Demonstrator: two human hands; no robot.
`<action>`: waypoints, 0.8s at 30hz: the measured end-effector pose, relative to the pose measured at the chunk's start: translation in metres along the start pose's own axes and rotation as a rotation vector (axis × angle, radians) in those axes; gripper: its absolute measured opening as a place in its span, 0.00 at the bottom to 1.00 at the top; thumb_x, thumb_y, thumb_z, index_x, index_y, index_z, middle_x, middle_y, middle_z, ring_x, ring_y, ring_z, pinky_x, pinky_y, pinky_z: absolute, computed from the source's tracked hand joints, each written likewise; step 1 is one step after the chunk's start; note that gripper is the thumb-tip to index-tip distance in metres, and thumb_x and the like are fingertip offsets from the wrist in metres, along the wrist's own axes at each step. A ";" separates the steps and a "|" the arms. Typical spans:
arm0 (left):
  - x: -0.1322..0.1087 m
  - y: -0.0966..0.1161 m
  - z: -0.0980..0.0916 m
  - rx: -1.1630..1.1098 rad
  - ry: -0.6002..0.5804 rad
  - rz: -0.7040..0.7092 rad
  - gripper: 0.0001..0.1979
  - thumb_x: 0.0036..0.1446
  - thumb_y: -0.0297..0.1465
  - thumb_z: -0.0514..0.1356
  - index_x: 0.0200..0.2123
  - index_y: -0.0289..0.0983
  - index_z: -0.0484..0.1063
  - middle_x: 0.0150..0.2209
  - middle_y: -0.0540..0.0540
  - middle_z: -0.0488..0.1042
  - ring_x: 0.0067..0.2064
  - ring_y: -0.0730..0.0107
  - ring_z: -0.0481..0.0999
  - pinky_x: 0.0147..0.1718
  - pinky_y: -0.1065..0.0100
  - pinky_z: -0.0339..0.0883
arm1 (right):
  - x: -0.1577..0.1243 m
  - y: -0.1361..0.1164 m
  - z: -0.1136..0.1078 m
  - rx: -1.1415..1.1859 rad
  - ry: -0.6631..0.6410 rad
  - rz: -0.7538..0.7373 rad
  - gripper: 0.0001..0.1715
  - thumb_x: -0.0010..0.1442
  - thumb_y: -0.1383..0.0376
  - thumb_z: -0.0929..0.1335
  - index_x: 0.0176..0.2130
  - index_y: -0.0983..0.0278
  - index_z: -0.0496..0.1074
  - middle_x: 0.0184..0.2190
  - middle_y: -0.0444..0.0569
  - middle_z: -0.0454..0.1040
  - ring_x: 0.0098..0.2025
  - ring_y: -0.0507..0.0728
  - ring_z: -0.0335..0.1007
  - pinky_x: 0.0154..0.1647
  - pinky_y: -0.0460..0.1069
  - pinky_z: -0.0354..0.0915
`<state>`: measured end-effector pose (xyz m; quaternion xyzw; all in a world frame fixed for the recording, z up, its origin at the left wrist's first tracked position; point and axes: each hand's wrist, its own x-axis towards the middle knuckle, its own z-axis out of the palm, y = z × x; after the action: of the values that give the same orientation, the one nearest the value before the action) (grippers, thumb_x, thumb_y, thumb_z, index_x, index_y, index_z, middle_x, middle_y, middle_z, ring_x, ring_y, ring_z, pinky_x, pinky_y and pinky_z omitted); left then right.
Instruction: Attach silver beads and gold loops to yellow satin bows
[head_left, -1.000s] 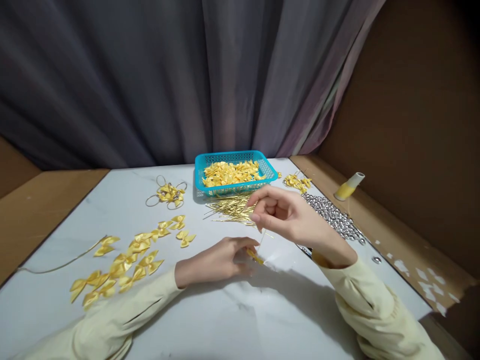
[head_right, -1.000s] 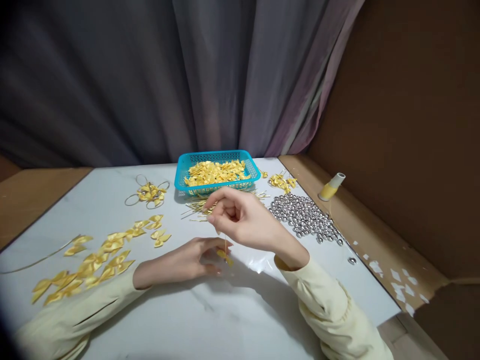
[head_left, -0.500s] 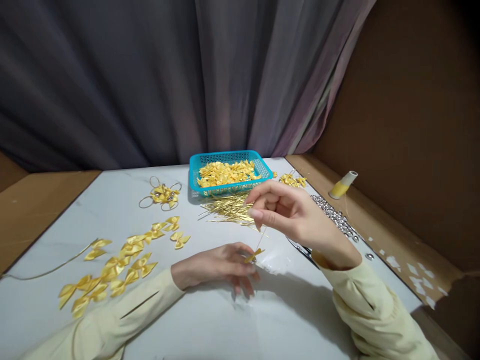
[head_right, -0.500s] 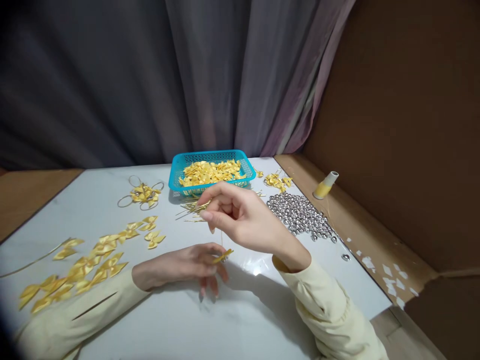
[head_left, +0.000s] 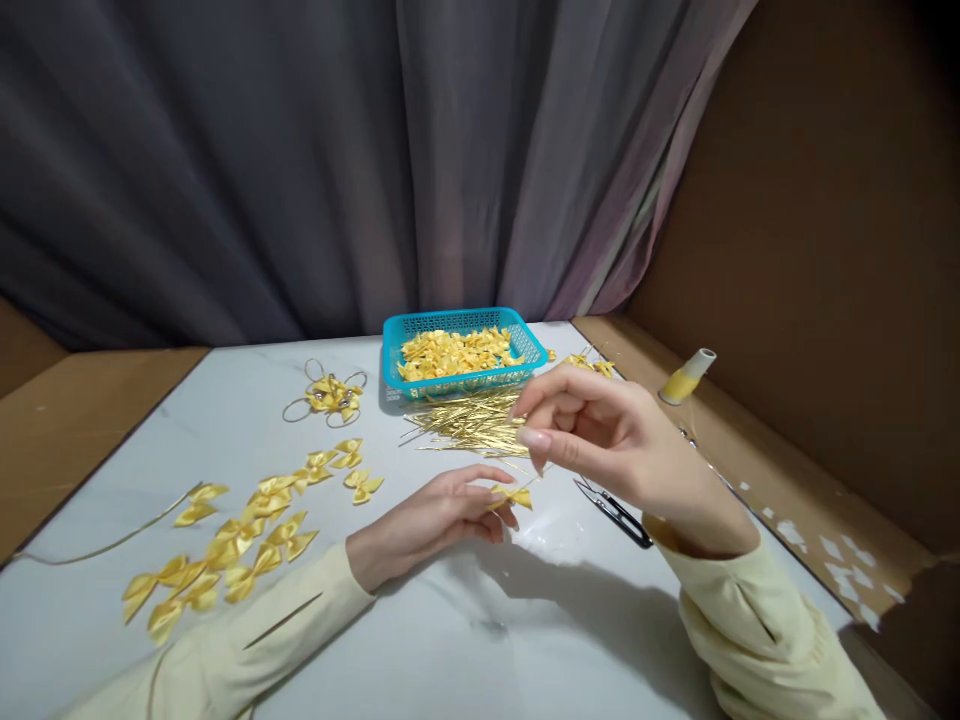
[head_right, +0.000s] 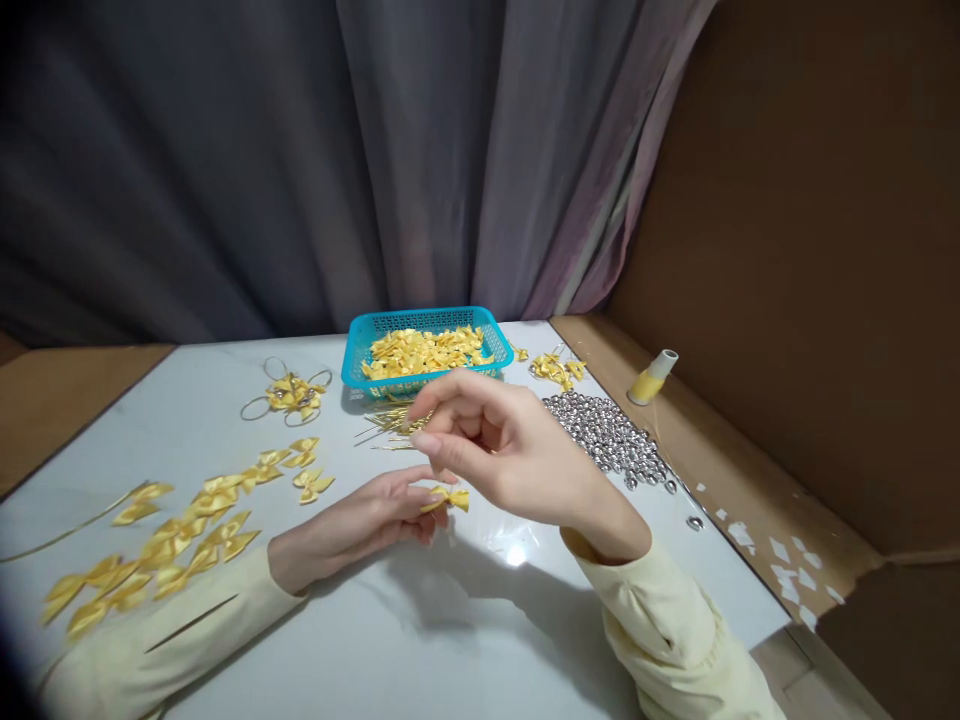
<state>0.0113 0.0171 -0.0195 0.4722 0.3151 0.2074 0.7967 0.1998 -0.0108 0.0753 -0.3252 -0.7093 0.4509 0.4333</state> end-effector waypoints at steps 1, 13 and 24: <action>-0.003 0.004 0.000 0.067 0.019 0.036 0.11 0.56 0.33 0.59 0.41 0.35 0.66 0.31 0.47 0.74 0.32 0.71 0.72 0.35 0.70 0.62 | -0.001 0.001 -0.003 -0.032 0.006 0.014 0.04 0.58 0.67 0.66 0.36 0.65 0.66 0.24 0.43 0.65 0.25 0.49 0.61 0.22 0.44 0.57; -0.046 0.040 0.005 0.978 0.173 0.305 0.08 0.62 0.31 0.50 0.44 0.43 0.64 0.26 0.55 0.71 0.29 0.75 0.71 0.31 0.74 0.61 | -0.013 0.050 0.019 -0.255 -0.062 0.219 0.18 0.53 0.55 0.70 0.38 0.65 0.72 0.17 0.37 0.53 0.19 0.47 0.46 0.18 0.44 0.45; -0.055 0.031 0.008 1.349 0.260 0.640 0.13 0.59 0.31 0.55 0.48 0.43 0.61 0.39 0.50 0.74 0.37 0.70 0.75 0.38 0.72 0.66 | -0.024 0.046 0.034 -0.323 0.140 -0.191 0.05 0.58 0.70 0.66 0.30 0.65 0.70 0.26 0.49 0.74 0.27 0.51 0.67 0.25 0.45 0.60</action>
<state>-0.0238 -0.0076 0.0279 0.8974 0.3126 0.2449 0.1924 0.1815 -0.0255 0.0174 -0.3522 -0.7684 0.2643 0.4644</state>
